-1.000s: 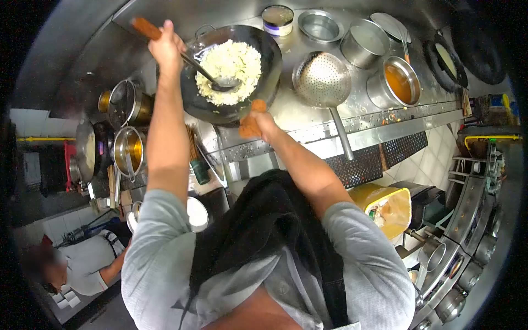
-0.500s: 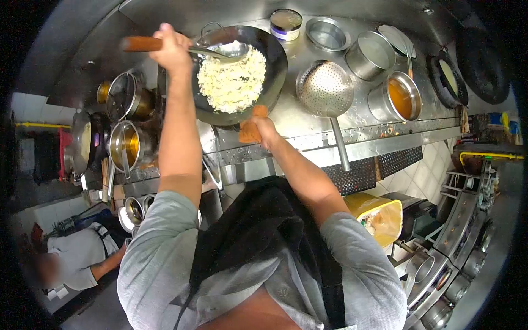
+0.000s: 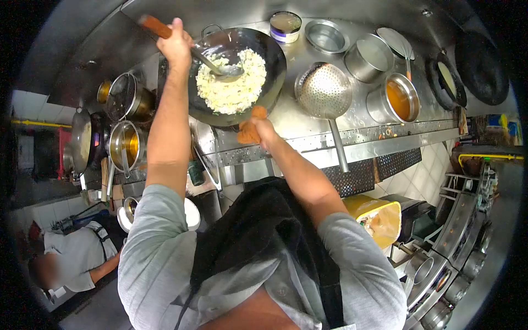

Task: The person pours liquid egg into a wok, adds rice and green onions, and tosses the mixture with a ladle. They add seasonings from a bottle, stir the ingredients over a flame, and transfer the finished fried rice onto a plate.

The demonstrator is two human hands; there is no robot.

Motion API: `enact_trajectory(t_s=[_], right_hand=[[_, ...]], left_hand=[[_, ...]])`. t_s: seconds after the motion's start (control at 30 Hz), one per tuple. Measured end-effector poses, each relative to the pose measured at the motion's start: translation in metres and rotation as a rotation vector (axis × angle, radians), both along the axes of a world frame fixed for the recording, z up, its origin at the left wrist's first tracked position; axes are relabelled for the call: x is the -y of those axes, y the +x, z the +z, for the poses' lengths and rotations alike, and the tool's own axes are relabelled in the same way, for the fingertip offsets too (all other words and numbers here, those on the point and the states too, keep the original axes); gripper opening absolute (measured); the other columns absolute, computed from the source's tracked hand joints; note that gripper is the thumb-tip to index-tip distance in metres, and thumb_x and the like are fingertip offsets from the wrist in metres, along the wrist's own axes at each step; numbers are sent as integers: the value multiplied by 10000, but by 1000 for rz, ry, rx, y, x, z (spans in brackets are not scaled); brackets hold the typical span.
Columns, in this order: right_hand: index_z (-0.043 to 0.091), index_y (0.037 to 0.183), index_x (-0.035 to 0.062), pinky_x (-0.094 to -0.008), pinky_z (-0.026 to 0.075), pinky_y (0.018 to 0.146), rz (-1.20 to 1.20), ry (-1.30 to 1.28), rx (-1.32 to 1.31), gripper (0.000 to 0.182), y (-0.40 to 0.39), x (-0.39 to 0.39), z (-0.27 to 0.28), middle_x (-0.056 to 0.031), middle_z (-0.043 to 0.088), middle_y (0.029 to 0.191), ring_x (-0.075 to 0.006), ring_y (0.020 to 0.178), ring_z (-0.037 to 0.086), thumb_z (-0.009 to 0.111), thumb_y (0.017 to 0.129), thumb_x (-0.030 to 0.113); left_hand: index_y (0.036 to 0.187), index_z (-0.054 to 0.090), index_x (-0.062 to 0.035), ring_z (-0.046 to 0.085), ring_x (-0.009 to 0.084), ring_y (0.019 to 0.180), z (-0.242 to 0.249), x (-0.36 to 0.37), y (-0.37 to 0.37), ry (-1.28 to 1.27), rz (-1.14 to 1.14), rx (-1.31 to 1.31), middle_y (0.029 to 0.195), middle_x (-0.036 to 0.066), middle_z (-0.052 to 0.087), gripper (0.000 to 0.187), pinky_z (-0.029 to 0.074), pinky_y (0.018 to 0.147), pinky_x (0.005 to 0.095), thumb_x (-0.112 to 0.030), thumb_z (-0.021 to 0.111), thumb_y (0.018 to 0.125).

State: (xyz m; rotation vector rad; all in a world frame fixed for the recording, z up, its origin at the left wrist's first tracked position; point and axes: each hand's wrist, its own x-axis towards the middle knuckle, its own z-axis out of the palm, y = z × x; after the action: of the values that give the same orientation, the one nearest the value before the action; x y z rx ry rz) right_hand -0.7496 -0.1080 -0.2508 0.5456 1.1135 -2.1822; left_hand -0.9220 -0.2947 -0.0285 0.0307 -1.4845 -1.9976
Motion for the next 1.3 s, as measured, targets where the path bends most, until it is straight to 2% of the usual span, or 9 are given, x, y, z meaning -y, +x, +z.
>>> enact_trajectory(t_s=[0.2, 0.5, 0.57, 0.67, 0.87, 0.97, 1.03, 1.17, 1.3], right_hand=[[585, 1062, -96, -452, 573, 817, 78, -16, 45, 307, -6, -4, 2, -207, 653, 1022, -342, 897, 676, 527, 876, 140], [539, 1063, -102, -432, 572, 748, -68, -55, 154, 285, 61, -29, 102, -188, 639, 932, -318, 837, 673, 517, 894, 126], [544, 1053, -87, -429, 571, 776, 60, -116, 126, 286, 29, -12, 29, -197, 650, 976, -314, 864, 675, 522, 886, 144], [545, 1099, -74, -435, 569, 790, -47, -65, 106, 319, 64, -8, 42, -197, 652, 997, -313, 889, 673, 543, 863, 141], [502, 1179, -44, -450, 572, 752, -48, -18, 51, 362, 131, -58, 29, -190, 630, 992, -313, 860, 662, 532, 847, 96], [519, 1079, -67, -471, 582, 743, -72, -99, 76, 282, 60, -17, 33, -207, 638, 969, -340, 833, 673, 512, 889, 141], [522, 1098, -70, -472, 581, 754, -60, -92, 156, 301, 52, -6, 57, -186, 651, 949, -331, 837, 677, 530, 889, 146], [426, 1243, -36, -473, 573, 798, -1, -19, 40, 430, 132, -55, 36, -199, 609, 1073, -321, 941, 659, 566, 851, 73], [476, 1184, -9, -438, 576, 754, 30, -70, 63, 354, 116, -51, 26, -170, 604, 993, -292, 876, 649, 555, 848, 68]], left_hand=[[686, 462, -51, 439, 122, 386, 2, 30, 20, -119, 259, -100, 497, 27, 454, 314, 362, 368, 305, -157, 609, 942], [639, 399, -172, 316, 102, 356, 108, 74, 42, 111, -470, 256, 477, -41, 330, 381, 337, 370, 311, -223, 602, 957], [753, 454, -87, 400, 121, 362, 53, 15, 50, 11, -176, 101, 484, 7, 408, 263, 347, 342, 314, -149, 637, 931], [855, 459, -60, 408, 145, 344, 13, 16, 36, 94, -2, 94, 489, 31, 419, 190, 382, 329, 334, -116, 623, 932], [670, 442, -118, 382, 111, 359, 101, 10, 115, 48, -233, -128, 501, -5, 430, 342, 337, 350, 276, -188, 625, 950], [659, 467, -112, 391, 111, 381, 53, -43, 114, -232, 65, 102, 502, -19, 417, 336, 362, 371, 307, -179, 619, 951], [739, 472, -94, 416, 126, 385, -10, -27, 62, 10, 67, 30, 514, 0, 440, 269, 365, 350, 322, -165, 651, 926], [729, 451, -124, 353, 110, 399, 60, 16, 84, 21, 14, -54, 512, -23, 378, 283, 351, 397, 323, -192, 611, 952], [678, 399, -173, 306, 104, 398, 110, 15, 134, -25, -244, -45, 496, -50, 312, 364, 294, 408, 289, -272, 612, 957]])
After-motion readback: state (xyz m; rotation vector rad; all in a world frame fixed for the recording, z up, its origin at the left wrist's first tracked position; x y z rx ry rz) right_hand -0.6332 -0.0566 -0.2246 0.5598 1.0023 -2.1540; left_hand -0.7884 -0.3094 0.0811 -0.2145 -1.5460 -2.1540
